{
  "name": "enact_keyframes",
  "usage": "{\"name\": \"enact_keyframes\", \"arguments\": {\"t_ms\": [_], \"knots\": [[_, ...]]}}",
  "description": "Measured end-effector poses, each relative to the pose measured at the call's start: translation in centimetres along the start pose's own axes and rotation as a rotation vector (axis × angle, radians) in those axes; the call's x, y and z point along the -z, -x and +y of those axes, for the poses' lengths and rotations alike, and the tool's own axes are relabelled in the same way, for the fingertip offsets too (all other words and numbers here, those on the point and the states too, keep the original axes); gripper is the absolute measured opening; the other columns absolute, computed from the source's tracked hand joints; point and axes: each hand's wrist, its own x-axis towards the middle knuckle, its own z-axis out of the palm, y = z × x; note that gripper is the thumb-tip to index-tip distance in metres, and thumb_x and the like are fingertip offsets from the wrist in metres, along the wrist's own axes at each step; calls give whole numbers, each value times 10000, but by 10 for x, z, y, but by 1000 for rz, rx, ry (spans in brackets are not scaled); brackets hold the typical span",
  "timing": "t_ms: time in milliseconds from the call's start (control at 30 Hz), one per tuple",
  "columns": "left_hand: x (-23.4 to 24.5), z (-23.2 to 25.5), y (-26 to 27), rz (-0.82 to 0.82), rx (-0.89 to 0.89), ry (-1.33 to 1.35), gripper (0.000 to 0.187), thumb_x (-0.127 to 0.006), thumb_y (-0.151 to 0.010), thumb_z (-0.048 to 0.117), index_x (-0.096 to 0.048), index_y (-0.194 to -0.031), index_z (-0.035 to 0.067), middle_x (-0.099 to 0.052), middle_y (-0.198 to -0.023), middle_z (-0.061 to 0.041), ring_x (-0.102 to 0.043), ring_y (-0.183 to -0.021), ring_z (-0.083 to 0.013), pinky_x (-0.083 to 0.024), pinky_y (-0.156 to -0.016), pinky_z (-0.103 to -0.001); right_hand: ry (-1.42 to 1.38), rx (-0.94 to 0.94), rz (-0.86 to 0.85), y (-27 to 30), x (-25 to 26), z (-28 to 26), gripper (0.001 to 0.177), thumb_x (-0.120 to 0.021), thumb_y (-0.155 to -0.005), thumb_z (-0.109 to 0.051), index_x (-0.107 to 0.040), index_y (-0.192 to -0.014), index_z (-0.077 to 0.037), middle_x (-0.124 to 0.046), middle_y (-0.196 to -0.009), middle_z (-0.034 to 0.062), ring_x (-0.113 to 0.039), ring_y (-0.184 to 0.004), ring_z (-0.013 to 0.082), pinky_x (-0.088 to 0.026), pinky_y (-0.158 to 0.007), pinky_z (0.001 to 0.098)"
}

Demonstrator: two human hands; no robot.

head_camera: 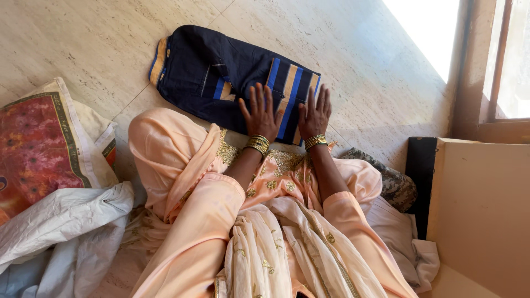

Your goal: The person sits on the floor and folds a pair of dark blue striped pants by hand, smoothing the fabric and folding it into a compact rectangle. After placing the folded pants aside, the person picks up a pair of light-colored pants and begins to smooth them out on the floor.

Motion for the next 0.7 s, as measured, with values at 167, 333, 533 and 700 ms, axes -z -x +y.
{"name": "enact_keyframes", "arguments": {"t_ms": [167, 333, 533, 700], "knots": [[-20, 26, 23, -145, -81, 19, 887, -341, -1006, 662, -65, -1649, 117, -29, -1732, -77, 23, -1591, -286, 37, -1194, -700, -92, 65, -104, -12, 1, -6, 450, -471, -1087, -354, -570, -1468, -137, -494, -1568, 98, -414, -1483, 281, -331, -1192, 462], [-9, 0, -10, -270, -173, 6, 901, -448, -960, 639, -49, -1641, 204, -8, -1731, -8, 36, -1591, -246, 72, -1188, -709, -19, -109, -140, -22, 30, -17, 393, -477, -1060, -347, -643, -1357, -151, -604, -1450, 66, -559, -1337, 287, -445, -1045, 473], [32, -22, -33, -336, -119, 25, 627, -505, -970, 408, -404, -1558, 217, -267, -1708, -36, -99, -1605, -282, 85, -1203, -706, 36, -283, -458, 10, 81, -58, 371, -447, -1098, -384, -680, -1230, -127, -702, -1289, 78, -688, -1126, 301, -516, -980, 458], [-2, -9, -17, 42, -100, 138, 655, -365, -1099, 476, -360, -1591, 44, -284, -1678, -142, -137, -1593, -307, 47, -1246, -642, -158, -158, -220, 25, 72, -50, 371, -460, -1077, -414, -669, -1310, -215, -688, -1371, 48, -628, -1301, 246, -451, -1124, 417]]}}
